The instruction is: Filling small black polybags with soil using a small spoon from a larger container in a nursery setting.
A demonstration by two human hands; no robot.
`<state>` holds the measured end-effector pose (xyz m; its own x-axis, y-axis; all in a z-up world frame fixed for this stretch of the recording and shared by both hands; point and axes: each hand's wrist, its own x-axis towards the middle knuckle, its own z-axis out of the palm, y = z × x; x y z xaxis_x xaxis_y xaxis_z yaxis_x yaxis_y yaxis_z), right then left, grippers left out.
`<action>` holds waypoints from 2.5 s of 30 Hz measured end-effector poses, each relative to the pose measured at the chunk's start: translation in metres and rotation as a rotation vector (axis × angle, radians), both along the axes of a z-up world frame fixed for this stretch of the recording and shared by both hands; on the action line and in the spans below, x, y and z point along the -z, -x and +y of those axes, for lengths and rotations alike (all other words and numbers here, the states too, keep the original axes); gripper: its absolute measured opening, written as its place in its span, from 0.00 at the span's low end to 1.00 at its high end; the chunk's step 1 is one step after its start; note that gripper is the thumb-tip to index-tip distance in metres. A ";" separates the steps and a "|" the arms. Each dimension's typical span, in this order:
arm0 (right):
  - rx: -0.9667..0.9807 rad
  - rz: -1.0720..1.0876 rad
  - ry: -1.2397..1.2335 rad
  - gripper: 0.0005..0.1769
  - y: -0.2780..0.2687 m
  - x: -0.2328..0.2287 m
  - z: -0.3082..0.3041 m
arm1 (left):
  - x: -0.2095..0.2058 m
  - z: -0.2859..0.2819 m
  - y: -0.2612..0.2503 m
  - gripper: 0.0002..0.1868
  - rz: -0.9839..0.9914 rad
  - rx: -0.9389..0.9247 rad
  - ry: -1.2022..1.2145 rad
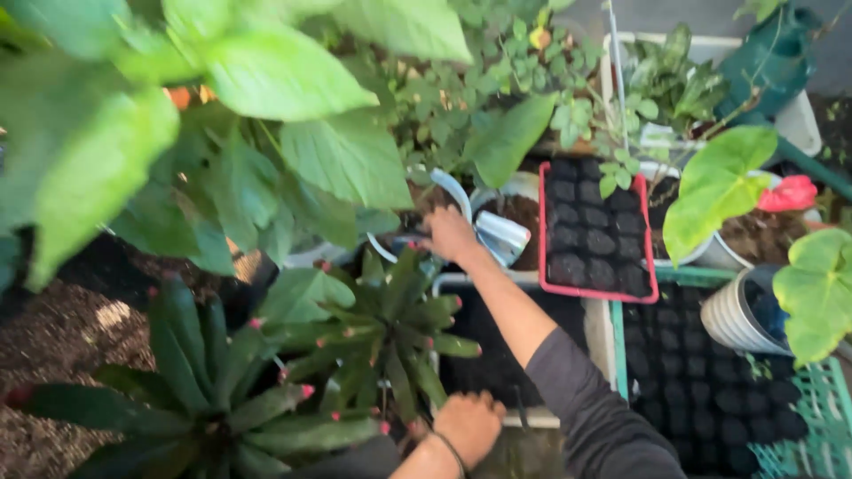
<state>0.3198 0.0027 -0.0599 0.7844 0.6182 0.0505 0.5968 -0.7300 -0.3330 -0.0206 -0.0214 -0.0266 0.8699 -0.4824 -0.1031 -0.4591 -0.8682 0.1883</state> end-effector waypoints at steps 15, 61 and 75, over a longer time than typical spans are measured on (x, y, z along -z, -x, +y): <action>0.003 0.117 -0.144 0.05 -0.003 -0.043 0.002 | -0.024 0.002 -0.011 0.10 0.059 0.040 0.118; 0.076 0.160 -0.757 0.07 0.275 -0.187 -0.249 | -0.170 0.019 -0.037 0.10 0.214 -0.264 0.907; -0.106 0.016 -0.545 0.07 0.253 -0.306 -0.245 | -0.236 0.032 -0.037 0.11 0.228 -0.209 1.138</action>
